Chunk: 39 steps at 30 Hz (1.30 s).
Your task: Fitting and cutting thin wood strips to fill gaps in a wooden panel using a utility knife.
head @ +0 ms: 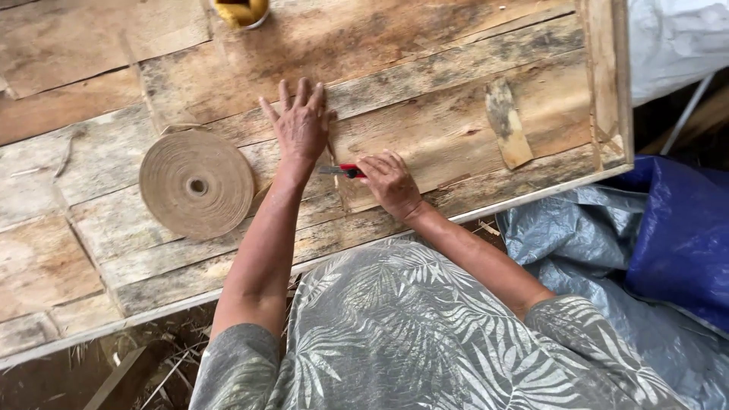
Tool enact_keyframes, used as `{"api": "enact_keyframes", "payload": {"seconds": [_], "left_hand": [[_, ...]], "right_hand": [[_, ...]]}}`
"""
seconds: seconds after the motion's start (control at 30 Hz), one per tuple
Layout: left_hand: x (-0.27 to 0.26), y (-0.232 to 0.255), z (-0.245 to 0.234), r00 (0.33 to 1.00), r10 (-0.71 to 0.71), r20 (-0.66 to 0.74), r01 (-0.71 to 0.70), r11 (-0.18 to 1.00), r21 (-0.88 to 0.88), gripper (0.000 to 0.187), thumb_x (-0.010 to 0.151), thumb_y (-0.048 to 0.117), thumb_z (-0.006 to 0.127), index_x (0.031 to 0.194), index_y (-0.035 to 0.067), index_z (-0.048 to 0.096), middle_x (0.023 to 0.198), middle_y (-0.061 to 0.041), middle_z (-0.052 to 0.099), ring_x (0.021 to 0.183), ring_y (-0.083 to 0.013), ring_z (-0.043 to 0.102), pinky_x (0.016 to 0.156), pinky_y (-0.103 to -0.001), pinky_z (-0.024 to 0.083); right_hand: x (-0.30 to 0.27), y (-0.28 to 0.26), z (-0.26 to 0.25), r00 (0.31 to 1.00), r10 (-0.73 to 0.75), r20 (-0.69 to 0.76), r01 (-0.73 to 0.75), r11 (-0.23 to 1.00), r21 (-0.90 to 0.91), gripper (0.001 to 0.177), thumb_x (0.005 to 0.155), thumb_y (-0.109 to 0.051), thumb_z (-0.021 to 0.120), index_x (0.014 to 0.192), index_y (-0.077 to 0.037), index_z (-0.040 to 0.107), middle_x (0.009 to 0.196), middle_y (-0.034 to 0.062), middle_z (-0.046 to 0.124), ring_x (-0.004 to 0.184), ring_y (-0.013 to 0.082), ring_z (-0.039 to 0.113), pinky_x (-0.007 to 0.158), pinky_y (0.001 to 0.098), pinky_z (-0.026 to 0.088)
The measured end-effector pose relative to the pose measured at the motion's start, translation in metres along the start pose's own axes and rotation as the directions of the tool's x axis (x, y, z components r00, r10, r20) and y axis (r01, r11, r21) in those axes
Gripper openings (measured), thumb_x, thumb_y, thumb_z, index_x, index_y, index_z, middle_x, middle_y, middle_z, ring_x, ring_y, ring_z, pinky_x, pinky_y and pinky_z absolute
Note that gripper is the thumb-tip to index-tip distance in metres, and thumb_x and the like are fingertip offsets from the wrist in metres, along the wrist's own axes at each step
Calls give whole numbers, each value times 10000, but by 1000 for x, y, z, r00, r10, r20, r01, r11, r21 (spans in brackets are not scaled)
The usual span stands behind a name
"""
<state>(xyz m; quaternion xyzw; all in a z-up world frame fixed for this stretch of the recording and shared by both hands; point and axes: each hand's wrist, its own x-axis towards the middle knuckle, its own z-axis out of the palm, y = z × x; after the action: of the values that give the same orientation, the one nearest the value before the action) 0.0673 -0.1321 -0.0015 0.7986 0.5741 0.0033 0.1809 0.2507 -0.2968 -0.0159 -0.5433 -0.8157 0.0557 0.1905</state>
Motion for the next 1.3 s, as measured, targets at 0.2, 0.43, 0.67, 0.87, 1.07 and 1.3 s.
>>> {"api": "enact_keyframes", "payload": {"seconds": [0.2,0.43,0.67,0.87,1.07,1.3], "left_hand": [[-5,10,9,995,-52,-89,53,999,10,605,982,430,696,1536,252,530,1623,-67,453,1537,-402,235,1164,-773,87],[-7,17,22,994,-95,-61,95,995,8,607,999,366,654,1562,207,494,1685,-85,354,1557,-420,189,1165,-781,26],[-20,37,24,983,-176,-47,176,984,4,734,958,34,673,1634,127,403,1720,-130,254,1565,-428,154,1183,-752,13],[-79,80,38,974,-82,-209,50,987,-154,656,1055,108,621,1643,29,340,1677,-250,268,1539,-464,159,1194,-665,31],[-148,113,105,948,-60,-313,26,993,-114,736,1012,291,709,1641,86,387,1675,-233,224,1532,-454,111,1202,-628,-6],[-190,136,135,849,-382,-366,379,922,-83,644,1179,540,272,1722,256,74,1764,70,-95,1646,-199,-84,1334,-589,-59]], "right_hand": [[-25,14,11,995,101,21,-100,994,-38,367,933,-281,718,1294,-228,680,1167,-20,693,1093,183,636,1006,392,490],[-69,42,-13,976,214,40,-216,973,81,305,885,-181,760,1181,-155,696,999,22,652,933,245,664,884,385,560],[-113,74,-54,819,519,-244,-494,855,160,398,977,-437,697,1191,-103,666,906,91,660,823,311,718,753,383,593],[-139,148,-84,750,616,-243,-600,787,143,342,841,-295,859,1062,-123,662,883,95,654,795,342,704,709,419,582],[-142,211,-128,707,694,-137,-686,720,104,408,823,-162,833,1189,-159,652,1165,79,652,871,369,739,761,498,614],[-138,243,-151,787,616,-18,-615,787,37,491,924,-289,820,1343,-120,626,1344,149,612,992,407,733,658,530,605]]}}
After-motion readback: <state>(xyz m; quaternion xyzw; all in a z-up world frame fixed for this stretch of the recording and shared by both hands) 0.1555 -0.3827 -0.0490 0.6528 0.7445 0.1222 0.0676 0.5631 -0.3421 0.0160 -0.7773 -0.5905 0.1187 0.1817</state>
